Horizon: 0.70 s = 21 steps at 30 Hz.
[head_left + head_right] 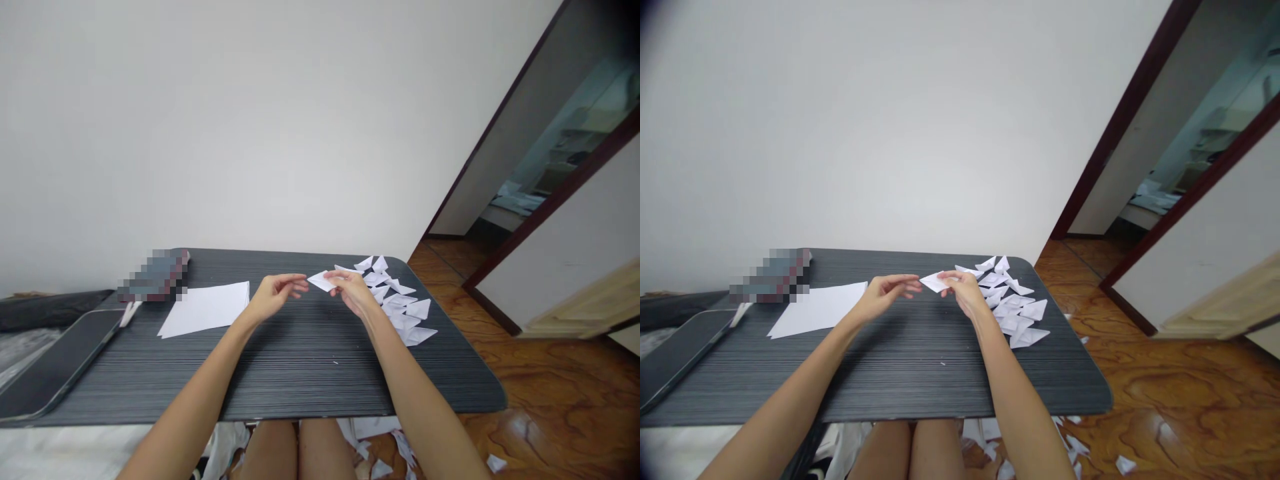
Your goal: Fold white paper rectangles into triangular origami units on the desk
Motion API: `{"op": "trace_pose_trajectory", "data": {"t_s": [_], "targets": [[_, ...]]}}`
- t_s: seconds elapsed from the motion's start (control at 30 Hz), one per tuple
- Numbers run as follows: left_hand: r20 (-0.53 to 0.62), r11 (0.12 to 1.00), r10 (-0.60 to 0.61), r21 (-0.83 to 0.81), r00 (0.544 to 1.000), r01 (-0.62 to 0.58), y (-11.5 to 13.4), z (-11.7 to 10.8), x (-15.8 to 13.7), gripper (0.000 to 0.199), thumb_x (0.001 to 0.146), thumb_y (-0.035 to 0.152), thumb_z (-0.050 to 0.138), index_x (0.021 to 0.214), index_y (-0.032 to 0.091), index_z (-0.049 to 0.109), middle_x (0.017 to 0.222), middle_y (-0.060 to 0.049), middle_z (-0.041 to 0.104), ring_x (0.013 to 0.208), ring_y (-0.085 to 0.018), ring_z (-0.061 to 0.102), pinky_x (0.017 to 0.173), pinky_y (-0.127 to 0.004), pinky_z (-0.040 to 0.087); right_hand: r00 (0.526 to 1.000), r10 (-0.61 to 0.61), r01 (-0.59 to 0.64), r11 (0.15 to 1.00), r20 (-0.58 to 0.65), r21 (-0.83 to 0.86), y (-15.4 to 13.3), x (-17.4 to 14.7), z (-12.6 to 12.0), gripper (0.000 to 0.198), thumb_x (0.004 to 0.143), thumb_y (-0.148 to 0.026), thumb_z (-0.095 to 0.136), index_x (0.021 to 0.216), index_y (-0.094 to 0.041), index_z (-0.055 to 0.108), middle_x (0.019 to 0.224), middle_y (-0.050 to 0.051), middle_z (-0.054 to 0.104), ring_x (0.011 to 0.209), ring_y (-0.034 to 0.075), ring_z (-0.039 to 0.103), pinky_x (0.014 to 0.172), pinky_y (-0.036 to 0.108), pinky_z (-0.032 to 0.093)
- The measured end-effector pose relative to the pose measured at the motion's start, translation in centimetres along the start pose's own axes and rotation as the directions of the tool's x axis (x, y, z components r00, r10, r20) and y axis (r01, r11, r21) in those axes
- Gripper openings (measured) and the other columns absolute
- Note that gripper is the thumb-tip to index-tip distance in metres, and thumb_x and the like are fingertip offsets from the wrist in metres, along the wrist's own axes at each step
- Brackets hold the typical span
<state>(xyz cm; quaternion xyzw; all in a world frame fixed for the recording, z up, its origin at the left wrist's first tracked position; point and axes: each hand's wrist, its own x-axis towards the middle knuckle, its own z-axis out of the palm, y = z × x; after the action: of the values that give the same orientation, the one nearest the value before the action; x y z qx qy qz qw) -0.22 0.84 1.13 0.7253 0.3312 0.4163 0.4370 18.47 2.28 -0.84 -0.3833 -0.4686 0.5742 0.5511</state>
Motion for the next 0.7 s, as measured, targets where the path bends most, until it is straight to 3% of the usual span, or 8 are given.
{"op": "trace_pose_trajectory", "data": {"t_s": [0.13, 0.2, 0.27, 0.33, 0.47, 0.57, 0.7], "targets": [[0.077, 0.841, 0.297, 0.45, 0.952, -0.299, -0.2, -0.4, -0.2, 0.024, 0.078, 0.024, 0.048, 0.097, 0.016, 0.061, 0.097, -0.009, 0.06, 0.085, -0.017, 0.057, 0.075, -0.029, 0.045, 0.983, 0.151, -0.153, 0.988, 0.108, 0.019, 0.3, -0.1, 0.3, 0.014, 0.058, -0.02, 0.066, 0.068, -0.01, 0.064, 0.065, 0.004, 0.061, 0.048, 0.006, 0.048, 0.045, 0.02, 0.037], [0.081, 0.779, 0.332, 0.538, 0.94, -0.321, -0.6, -0.4, -0.2, 0.022, 0.08, 0.022, 0.044, 0.089, 0.015, 0.063, 0.085, -0.008, 0.063, 0.078, -0.015, 0.058, 0.073, -0.027, 0.045, 0.964, 0.193, -0.19, 0.981, 0.184, -0.032, 0.3, -0.3, 0.5, 0.02, 0.065, -0.029, 0.063, 0.069, -0.01, 0.063, 0.061, 0.004, 0.06, 0.048, 0.007, 0.048, 0.047, 0.02, 0.037], [0.052, 0.774, 0.311, 0.565, 0.949, -0.284, -1.0, -0.4, -0.2, 0.022, 0.081, 0.02, 0.042, 0.083, 0.014, 0.063, 0.07, -0.005, 0.063, 0.066, -0.013, 0.058, 0.066, -0.024, 0.045, 0.957, 0.212, -0.187, 0.972, 0.198, -0.139, 0.1, -0.6, 0.6, 0.033, 0.072, -0.041, 0.053, 0.067, -0.01, 0.061, 0.059, 0.005, 0.058, 0.049, 0.009, 0.049, 0.047, 0.021, 0.035], [0.009, 0.823, 0.252, 0.524, 0.968, -0.219, -1.1, -0.4, -0.1, 0.022, 0.081, 0.022, 0.043, 0.077, 0.013, 0.063, 0.061, -0.003, 0.062, 0.056, -0.011, 0.057, 0.059, -0.022, 0.045, 0.972, 0.153, -0.095, 0.949, 0.176, -0.299, -0.4, -0.8, 0.5, 0.041, 0.074, -0.048, 0.047, 0.065, -0.01, 0.061, 0.061, 0.005, 0.058, 0.054, 0.01, 0.05, 0.048, 0.022, 0.035], [-0.017, 0.953, 0.094, 0.29, 0.995, -0.085, -0.8, 0.1, -0.1, 0.025, 0.079, 0.028, 0.046, 0.066, 0.012, 0.06, 0.054, -0.002, 0.06, 0.045, -0.009, 0.055, 0.049, -0.019, 0.045, 0.963, -0.07, 0.198, 0.84, 0.261, -0.504, -1.3, -1.2, 0.7, 0.028, 0.065, -0.039, 0.06, 0.07, -0.013, 0.063, 0.073, 0.003, 0.059, 0.069, 0.013, 0.051, 0.057, 0.022, 0.038], [-0.007, 0.997, -0.022, 0.076, 1.0, 0.022, -0.5, 0.4, -0.1, 0.024, 0.076, 0.031, 0.051, 0.067, 0.01, 0.06, 0.053, -0.002, 0.06, 0.043, -0.01, 0.055, 0.046, -0.02, 0.045, 0.937, -0.046, 0.215, 0.858, 0.347, -0.466, -1.6, -1.5, 1.0, 0.026, 0.067, -0.035, 0.059, 0.078, -0.011, 0.064, 0.066, 0.002, 0.057, 0.058, 0.01, 0.049, 0.05, 0.02, 0.037], [0.008, 0.965, -0.143, -0.221, 0.99, 0.142, -0.2, 0.4, 0.2, 0.027, 0.071, 0.034, 0.057, 0.072, 0.007, 0.059, 0.056, -0.004, 0.062, 0.045, -0.012, 0.058, 0.047, -0.022, 0.047, 0.945, -0.011, 0.156, 0.894, 0.327, -0.421, -1.7, -1.8, 1.1, 0.033, 0.071, -0.032, 0.054, 0.096, -0.012, 0.062, 0.057, 0.0, 0.054, 0.045, 0.007, 0.042, 0.038, 0.017, 0.031]]}}
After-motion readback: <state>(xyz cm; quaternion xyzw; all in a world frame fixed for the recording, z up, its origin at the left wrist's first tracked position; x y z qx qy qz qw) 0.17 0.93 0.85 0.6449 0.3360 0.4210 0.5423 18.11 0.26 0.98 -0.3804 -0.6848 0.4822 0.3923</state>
